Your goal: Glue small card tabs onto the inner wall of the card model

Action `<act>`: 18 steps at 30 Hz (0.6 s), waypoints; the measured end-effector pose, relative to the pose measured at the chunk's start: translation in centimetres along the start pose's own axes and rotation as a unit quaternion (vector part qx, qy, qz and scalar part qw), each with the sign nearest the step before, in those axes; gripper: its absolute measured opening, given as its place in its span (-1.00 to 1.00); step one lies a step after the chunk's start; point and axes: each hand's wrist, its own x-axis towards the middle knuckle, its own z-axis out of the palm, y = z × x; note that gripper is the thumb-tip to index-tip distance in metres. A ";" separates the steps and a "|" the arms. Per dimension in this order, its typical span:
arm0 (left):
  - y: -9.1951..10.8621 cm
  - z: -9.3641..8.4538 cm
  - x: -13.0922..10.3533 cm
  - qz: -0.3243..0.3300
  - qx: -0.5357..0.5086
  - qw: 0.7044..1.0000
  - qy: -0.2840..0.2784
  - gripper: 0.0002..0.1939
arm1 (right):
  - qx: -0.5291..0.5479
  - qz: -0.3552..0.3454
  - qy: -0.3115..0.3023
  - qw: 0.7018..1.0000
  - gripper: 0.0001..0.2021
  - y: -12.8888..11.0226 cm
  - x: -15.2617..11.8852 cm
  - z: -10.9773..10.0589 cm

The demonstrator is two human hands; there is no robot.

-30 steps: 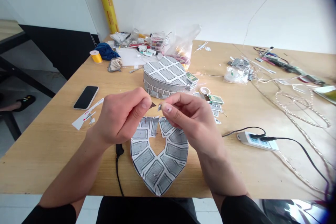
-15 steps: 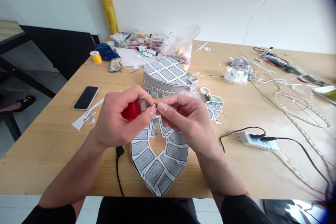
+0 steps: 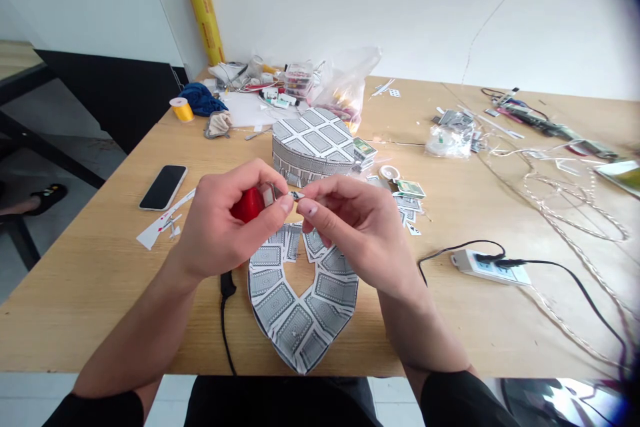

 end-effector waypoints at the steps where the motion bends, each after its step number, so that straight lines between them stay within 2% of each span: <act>1: 0.0 0.0 0.0 -0.001 -0.001 1.000 -0.003 -0.91 | -0.005 -0.005 0.000 1.000 -0.87 0.1 0.0 0.0; 5: -0.2 -0.3 0.0 -0.022 -0.030 0.999 -0.034 -0.94 | -0.050 -0.046 0.010 0.998 -0.91 0.6 -0.1 0.0; 9: -0.7 -0.5 0.1 -0.081 -0.156 0.982 -0.065 -0.84 | -0.077 -0.077 0.026 0.994 -0.95 0.6 -0.3 0.1; 13: -0.6 -0.5 0.2 -0.123 -0.168 0.973 -0.100 -0.70 | -0.005 -0.027 -0.025 0.999 -0.90 0.1 -0.2 0.1; 18: -0.3 -0.7 0.3 -0.121 -0.180 0.966 -0.143 -0.66 | 0.062 0.014 -0.074 0.995 -0.90 -0.1 0.0 0.0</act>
